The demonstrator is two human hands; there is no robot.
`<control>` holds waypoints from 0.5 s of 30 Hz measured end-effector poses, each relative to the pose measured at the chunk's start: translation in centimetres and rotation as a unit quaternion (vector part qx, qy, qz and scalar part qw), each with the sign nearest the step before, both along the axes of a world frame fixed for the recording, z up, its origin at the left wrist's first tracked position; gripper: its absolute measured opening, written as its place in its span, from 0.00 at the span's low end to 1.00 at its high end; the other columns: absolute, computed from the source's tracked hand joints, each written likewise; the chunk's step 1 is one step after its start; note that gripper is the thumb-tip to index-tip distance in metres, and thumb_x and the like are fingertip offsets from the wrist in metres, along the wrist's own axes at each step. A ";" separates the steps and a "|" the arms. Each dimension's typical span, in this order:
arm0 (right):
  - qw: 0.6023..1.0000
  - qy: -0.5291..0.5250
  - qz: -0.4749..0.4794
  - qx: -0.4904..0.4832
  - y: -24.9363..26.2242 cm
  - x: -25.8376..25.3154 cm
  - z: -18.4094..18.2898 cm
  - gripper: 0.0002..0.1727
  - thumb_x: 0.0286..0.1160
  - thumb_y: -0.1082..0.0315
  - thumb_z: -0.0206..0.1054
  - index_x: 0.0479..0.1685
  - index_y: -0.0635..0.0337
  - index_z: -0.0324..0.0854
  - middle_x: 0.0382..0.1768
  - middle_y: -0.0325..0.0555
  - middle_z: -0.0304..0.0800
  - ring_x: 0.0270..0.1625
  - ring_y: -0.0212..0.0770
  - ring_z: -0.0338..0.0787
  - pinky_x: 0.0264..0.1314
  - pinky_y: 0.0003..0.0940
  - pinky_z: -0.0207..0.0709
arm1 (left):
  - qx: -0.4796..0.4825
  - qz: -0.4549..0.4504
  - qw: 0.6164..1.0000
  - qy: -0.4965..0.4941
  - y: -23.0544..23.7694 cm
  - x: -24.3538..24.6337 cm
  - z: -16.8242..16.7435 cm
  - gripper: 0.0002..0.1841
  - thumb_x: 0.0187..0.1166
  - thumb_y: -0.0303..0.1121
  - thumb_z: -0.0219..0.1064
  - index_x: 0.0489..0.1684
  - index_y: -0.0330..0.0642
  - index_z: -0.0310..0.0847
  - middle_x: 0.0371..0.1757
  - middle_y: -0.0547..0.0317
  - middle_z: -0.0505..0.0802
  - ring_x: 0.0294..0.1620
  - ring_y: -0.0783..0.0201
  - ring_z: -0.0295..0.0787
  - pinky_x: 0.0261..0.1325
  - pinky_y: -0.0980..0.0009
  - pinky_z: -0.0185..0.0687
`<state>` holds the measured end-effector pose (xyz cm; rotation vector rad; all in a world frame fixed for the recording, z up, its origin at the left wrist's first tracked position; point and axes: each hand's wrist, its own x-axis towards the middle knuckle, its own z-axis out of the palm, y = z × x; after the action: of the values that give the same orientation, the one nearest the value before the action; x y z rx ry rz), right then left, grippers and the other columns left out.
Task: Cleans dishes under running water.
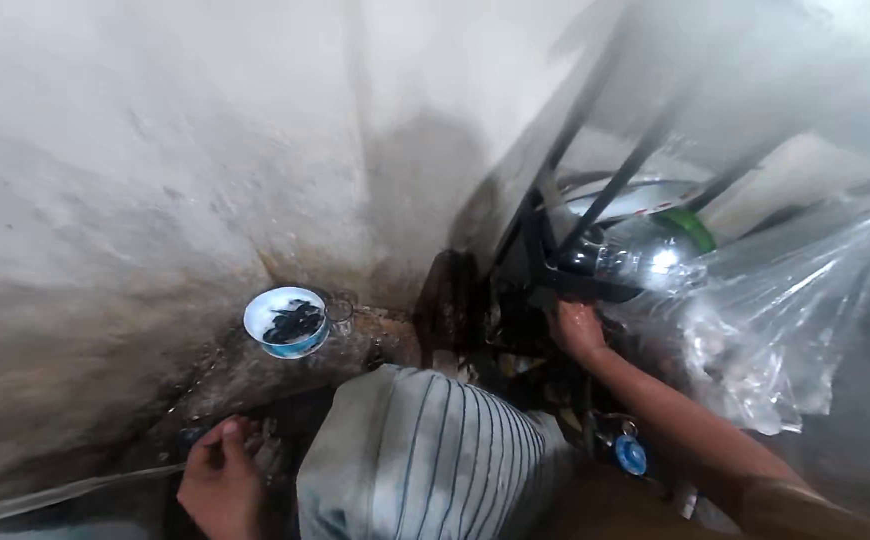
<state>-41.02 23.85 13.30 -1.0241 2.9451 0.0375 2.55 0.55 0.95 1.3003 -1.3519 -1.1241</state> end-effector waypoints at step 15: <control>0.994 -0.079 -0.058 -0.043 -3.5 -1.6 -1.8 0.30 0.92 0.48 0.52 0.74 0.64 0.78 0.63 0.69 0.88 0.69 0.69 0.87 0.71 0.69 0.75 | 0.005 0.003 0.998 -0.057 1.4 2.6 -1.3 0.19 0.89 0.37 0.60 0.64 0.28 0.80 0.52 0.44 0.91 0.48 0.64 0.92 0.52 0.65 0.90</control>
<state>-42.57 20.38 11.49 -0.8192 2.8758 -0.1652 5.19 1.96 -0.35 1.3935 -1.4244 -1.0681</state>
